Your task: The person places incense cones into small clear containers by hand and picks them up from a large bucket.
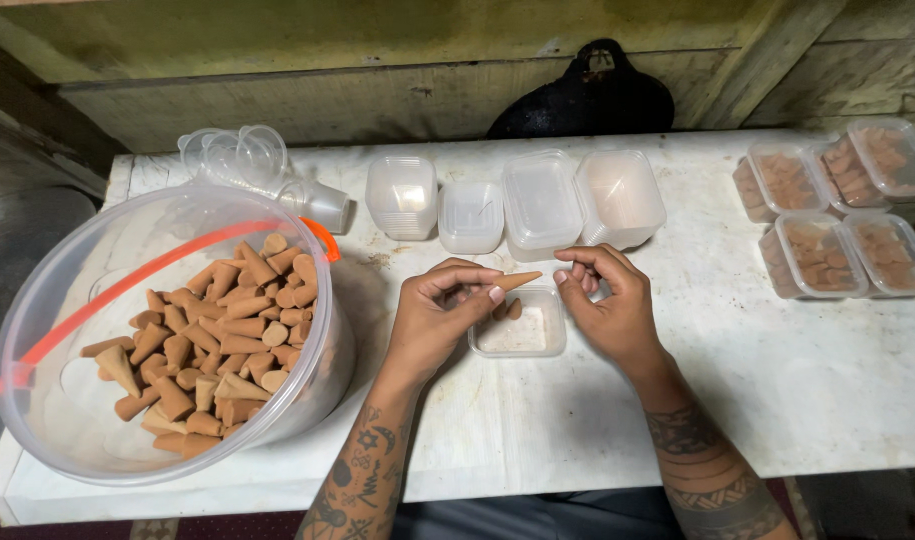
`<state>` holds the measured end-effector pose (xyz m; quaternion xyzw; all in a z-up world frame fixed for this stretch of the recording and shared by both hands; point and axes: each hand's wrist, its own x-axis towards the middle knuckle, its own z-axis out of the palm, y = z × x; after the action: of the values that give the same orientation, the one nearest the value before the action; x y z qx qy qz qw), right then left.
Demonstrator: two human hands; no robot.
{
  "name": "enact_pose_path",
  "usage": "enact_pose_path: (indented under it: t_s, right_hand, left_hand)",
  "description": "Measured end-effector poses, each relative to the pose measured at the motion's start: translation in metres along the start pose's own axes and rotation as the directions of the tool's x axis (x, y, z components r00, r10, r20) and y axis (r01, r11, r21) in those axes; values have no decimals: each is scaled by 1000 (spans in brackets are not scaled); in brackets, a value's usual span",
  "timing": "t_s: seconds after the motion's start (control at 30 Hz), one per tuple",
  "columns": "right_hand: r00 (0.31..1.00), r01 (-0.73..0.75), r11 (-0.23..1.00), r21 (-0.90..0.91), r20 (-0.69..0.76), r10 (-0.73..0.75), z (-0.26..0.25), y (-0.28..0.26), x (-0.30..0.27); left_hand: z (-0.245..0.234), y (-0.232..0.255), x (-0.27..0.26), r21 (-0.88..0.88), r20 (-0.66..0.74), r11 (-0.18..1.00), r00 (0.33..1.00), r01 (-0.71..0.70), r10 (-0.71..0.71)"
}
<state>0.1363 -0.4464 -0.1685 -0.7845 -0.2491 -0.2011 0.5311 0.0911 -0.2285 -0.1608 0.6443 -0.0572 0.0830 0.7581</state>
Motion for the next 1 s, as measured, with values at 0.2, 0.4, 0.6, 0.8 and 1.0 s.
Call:
enact_pose_path:
  t_s: [0.2,0.4,0.6,0.8,1.0]
  right_hand:
    - [1000,-8,1000,-1,15,8,0,1,1]
    - [1000,-4,1000,11,-4,4,3,7,-4]
    - [1000,23,999,41,8,-24,5,10,-7]
    - [999,37,997,67,16,-38,6,9,-8]
    - [999,19,997,70,39,-21,3,11,-8]
  left_hand:
    - [3,0,1,123,-35,991,997,-58,62]
    - [15,14,-4,510,-125,791,881,-338,457]
    - [18,17,-3,533,-41,747,869,-398,493]
    - [20,24,-4,537,-17,750,883,-387,468]
    - [20,22,-4,538,24,737,881,-409,472]
